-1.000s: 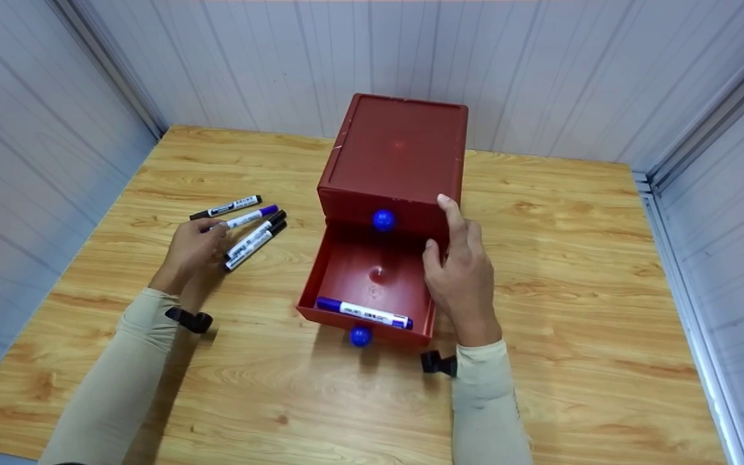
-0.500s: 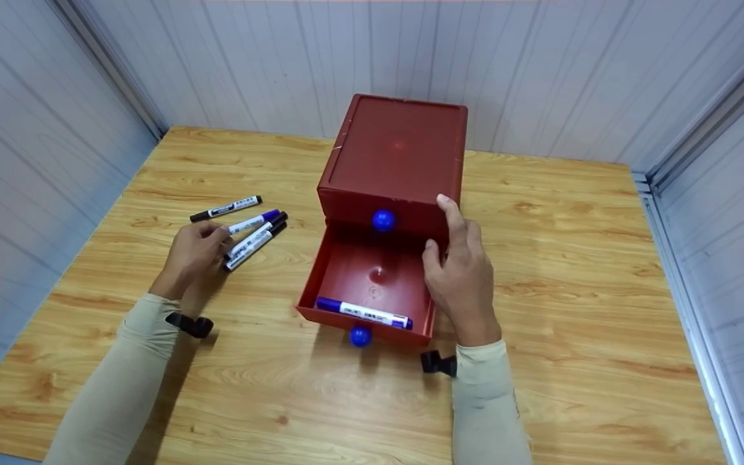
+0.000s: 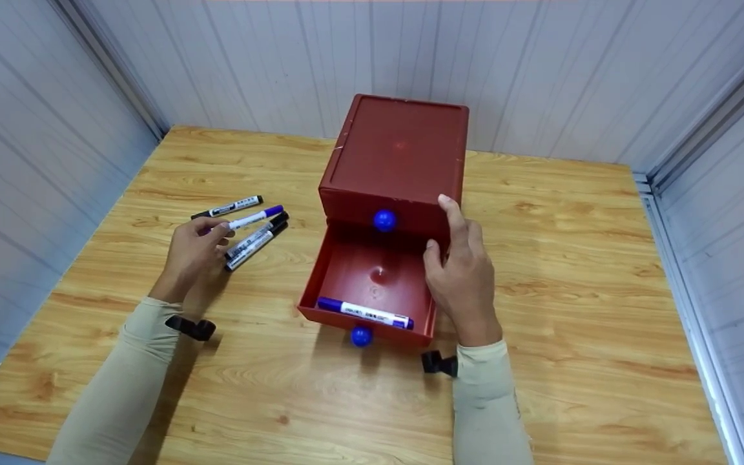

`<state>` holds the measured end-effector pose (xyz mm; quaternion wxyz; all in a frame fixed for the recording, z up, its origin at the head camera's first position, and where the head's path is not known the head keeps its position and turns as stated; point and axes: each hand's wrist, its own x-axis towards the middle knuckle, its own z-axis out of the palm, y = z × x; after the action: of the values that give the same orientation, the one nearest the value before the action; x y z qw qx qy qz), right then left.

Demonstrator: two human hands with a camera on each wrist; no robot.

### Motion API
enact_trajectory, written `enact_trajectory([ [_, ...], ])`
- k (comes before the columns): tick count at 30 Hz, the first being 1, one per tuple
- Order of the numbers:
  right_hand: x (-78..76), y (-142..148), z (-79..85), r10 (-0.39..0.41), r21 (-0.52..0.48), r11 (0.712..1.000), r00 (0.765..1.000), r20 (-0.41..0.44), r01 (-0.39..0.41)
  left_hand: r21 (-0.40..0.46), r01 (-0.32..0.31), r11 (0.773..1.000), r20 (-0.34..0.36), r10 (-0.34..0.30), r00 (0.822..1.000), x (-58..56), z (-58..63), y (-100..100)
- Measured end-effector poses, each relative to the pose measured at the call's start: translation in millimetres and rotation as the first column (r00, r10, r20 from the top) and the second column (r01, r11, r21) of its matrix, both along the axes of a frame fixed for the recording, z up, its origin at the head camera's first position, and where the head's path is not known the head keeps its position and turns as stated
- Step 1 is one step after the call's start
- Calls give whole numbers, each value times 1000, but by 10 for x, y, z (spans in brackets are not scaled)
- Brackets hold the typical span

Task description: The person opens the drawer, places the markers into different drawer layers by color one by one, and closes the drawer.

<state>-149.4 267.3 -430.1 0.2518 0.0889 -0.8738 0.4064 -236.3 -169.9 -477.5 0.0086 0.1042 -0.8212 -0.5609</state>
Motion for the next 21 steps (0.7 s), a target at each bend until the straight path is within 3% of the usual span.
enact_trajectory([
  [11,6,10,21,-5,6,1000,1000,8,5,105,45,993,-92,-36,995,4,54,98],
  [21,12,12,27,-5,16,1000,1000,1,5,216,94,972,-70,-81,994,60,74,167],
])
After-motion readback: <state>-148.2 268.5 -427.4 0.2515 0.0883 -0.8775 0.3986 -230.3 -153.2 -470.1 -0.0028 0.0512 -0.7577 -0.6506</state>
